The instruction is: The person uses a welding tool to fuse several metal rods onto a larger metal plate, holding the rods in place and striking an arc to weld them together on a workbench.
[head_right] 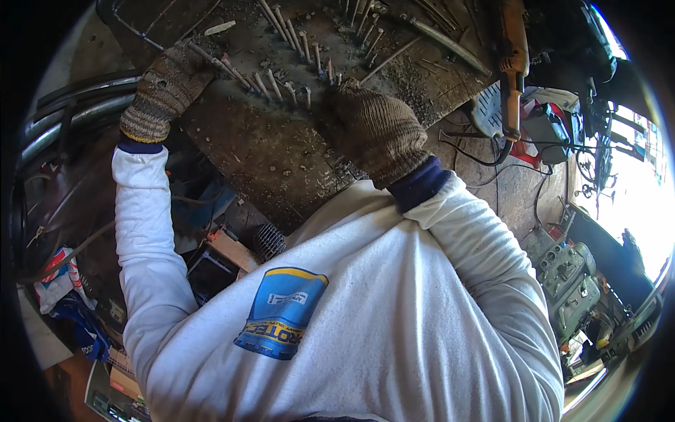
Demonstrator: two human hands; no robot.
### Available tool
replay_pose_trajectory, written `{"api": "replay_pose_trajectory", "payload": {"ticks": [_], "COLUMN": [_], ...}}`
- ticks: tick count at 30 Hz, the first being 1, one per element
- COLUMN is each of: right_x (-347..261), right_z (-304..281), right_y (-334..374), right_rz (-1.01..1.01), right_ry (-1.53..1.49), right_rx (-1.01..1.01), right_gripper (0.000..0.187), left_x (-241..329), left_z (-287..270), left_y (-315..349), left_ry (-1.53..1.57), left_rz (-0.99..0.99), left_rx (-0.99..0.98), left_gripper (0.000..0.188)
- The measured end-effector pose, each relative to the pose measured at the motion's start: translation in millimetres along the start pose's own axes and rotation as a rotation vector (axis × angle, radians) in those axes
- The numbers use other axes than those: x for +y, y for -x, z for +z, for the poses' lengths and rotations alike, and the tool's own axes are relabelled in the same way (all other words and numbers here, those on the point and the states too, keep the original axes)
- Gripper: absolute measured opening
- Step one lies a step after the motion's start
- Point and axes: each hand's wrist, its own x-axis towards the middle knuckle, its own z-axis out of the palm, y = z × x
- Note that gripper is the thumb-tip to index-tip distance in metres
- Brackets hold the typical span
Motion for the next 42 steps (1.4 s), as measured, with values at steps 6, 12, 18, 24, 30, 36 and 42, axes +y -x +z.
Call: {"api": "replay_pose_trajectory", "payload": {"ticks": [6, 12, 18, 24, 30, 36, 42], "right_x": [3.2, 10.6, 10.9, 8.1, 21.0, 39.5, 42.3], "right_z": [11.3, 21.4, 23.9, 18.0, 11.7, 16.1, 11.6], "right_y": [2.3, 6.2, 8.3, 27.6, 52.2, 61.8, 57.6], "right_rz": [0.033, -0.079, -0.068, 0.279, 0.371, 0.347, 0.363], "right_ry": [-0.009, 0.168, 0.025, -0.992, -1.152, -1.054, -0.936], "right_rx": [0.067, 0.131, 0.175, 0.24, 0.289, 0.324, 0.341], "right_gripper": [0.034, 0.031, 0.032, 0.033, 0.036, 0.037, 0.038], "left_x": [2.4, 4.0, -5.1, 2.7, -1.8, 4.1, -1.4], "left_z": [-1.5, -4.1, -0.1, -16.0, -11.6, -15.6, -4.8], "left_y": [0.5, -0.7, -1.9, -3.1, -6.1, -0.4, -7.4], "left_ry": [0.073, 0.046, 0.009, 0.252, 0.299, 0.352, 0.321], "left_rz": [-0.006, -0.051, 0.005, -0.136, -0.085, -0.131, -0.172], "left_rx": [0.057, 0.003, 0.077, -0.048, -0.034, 0.0, 0.009], "left_gripper": [0.036, 0.036, 0.035, 0.032, 0.031, 0.028, 0.027]}}
